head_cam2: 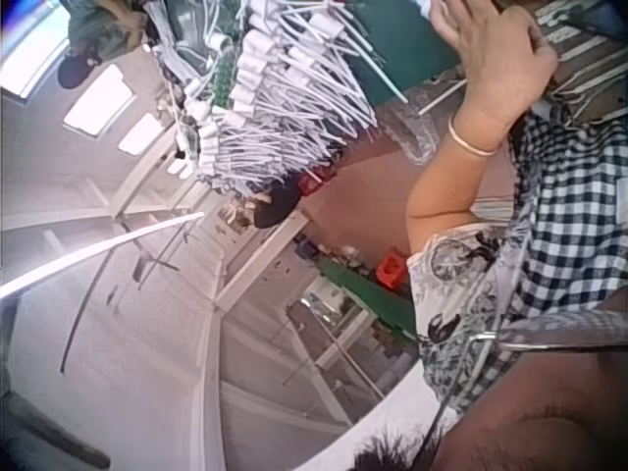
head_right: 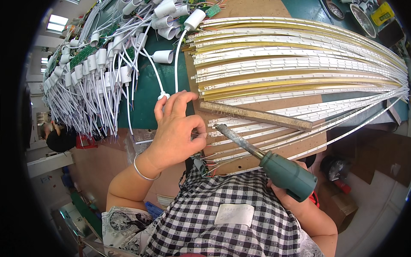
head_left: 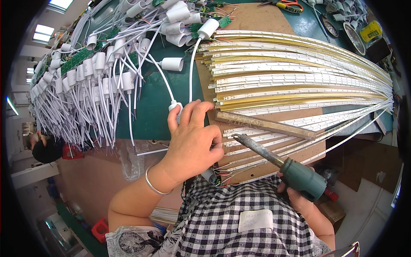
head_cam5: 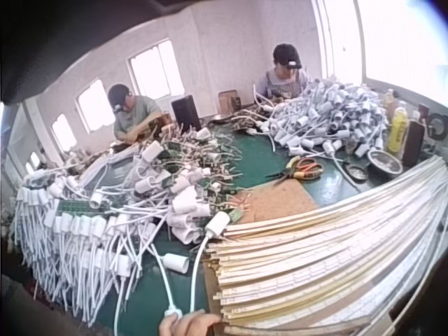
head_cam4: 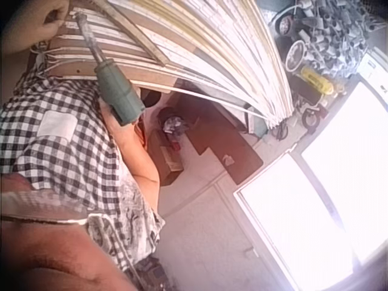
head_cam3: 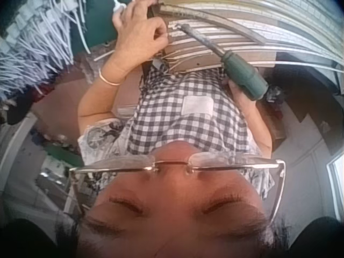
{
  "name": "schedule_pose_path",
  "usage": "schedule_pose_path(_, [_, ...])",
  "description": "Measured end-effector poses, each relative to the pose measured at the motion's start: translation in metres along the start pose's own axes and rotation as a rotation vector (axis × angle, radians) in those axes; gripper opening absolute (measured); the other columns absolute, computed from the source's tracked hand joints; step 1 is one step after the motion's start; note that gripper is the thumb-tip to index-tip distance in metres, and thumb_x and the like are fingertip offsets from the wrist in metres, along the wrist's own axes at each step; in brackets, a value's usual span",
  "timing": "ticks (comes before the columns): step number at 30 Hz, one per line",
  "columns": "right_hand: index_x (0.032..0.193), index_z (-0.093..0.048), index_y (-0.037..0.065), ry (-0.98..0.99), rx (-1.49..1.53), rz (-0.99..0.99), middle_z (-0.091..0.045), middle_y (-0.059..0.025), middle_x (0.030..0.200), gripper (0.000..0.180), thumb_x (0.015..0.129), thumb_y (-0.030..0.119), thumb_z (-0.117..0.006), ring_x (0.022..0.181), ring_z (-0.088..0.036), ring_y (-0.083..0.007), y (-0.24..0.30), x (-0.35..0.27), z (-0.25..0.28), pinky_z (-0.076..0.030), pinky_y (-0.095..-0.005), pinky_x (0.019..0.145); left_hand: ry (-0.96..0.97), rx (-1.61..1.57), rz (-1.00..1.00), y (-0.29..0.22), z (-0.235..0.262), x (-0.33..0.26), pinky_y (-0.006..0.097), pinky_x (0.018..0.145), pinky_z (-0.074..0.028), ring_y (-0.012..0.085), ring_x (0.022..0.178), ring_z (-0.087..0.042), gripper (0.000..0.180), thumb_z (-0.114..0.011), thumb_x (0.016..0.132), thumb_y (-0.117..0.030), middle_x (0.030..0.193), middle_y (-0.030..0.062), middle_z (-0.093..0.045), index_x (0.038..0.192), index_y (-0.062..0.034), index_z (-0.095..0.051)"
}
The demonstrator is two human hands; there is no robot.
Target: Using a hot glue gun to attach wires and components to LED light strips on an assembly line.
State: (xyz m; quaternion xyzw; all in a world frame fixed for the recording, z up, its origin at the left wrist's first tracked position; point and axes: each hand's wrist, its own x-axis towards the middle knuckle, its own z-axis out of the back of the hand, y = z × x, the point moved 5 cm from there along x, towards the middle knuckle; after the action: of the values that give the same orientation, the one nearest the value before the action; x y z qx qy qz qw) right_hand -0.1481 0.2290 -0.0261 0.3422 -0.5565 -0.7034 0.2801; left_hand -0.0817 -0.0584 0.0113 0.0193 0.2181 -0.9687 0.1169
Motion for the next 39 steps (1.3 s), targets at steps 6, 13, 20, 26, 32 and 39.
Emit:
schedule_pose_path(6, [0.135,-0.045,-0.003,-0.097,0.349,-0.095,-0.065,-0.0105,0.109,0.057,0.087,0.015,-0.071,0.092,-0.067,-0.0170,0.003,0.016,0.002,-0.053,-0.0312,0.084,-0.007,0.004,0.002,0.001,0.000,-0.001,0.058,0.113,-0.010,0.0380,0.136,-0.034,0.009,-0.073,0.067,-0.015,0.135,0.0125,-0.045,0.066,-0.0132,-0.064])
schedule_pose_path(13, [0.157,-0.015,0.004,-0.058,0.668,0.009,-0.048,-0.0118,0.140,0.097,0.082,0.019,-0.075,0.120,-0.055,-0.0201,0.048,0.088,-0.037,-0.043,-0.0360,0.105,-0.003,0.013,0.003,0.000,-0.001,0.000,0.057,0.113,-0.010,0.0378,0.137,-0.032,0.008,-0.073,0.067,-0.016,0.135,0.0125,-0.044,0.067,-0.0138,-0.065])
schedule_pose_path(20, [0.159,-0.009,0.011,-0.011,0.666,-0.059,-0.032,-0.0081,0.152,0.112,0.075,0.031,-0.081,0.137,-0.038,-0.0193,0.043,0.102,-0.053,-0.038,-0.0473,0.112,0.013,0.017,0.011,-0.001,0.000,-0.001,0.057,0.114,-0.009,0.0380,0.137,-0.031,0.008,-0.073,0.067,-0.017,0.136,0.0123,-0.044,0.068,-0.0141,-0.065])
schedule_pose_path(26, [0.157,-0.007,0.002,-0.009,0.639,0.062,-0.027,-0.0134,0.155,0.103,0.083,0.021,-0.075,0.123,-0.051,-0.0187,0.041,0.099,-0.052,-0.043,-0.0355,0.106,0.009,0.023,0.010,-0.001,0.001,-0.001,0.057,0.113,-0.010,0.0383,0.137,-0.032,0.008,-0.073,0.068,-0.017,0.135,0.0126,-0.045,0.068,-0.0136,-0.065])
schedule_pose_path(32, [0.157,-0.008,0.001,-0.016,0.640,0.055,-0.029,-0.0139,0.154,0.103,0.083,0.024,-0.076,0.120,-0.053,-0.0175,0.040,0.098,-0.053,-0.044,-0.0345,0.104,0.010,0.028,0.005,-0.002,0.002,0.000,0.057,0.113,-0.010,0.0386,0.137,-0.033,0.008,-0.073,0.068,-0.017,0.136,0.0129,-0.045,0.069,-0.0134,-0.066])
schedule_pose_path(39, [0.156,-0.012,0.001,-0.025,0.583,0.082,-0.030,-0.0141,0.153,0.100,0.085,0.030,-0.076,0.119,-0.052,-0.0167,0.041,0.096,-0.054,-0.045,-0.0327,0.102,0.034,0.023,0.007,-0.002,0.001,0.000,0.057,0.114,-0.008,0.0391,0.138,-0.031,0.007,-0.072,0.069,-0.017,0.137,0.0129,-0.044,0.070,-0.0139,-0.066])
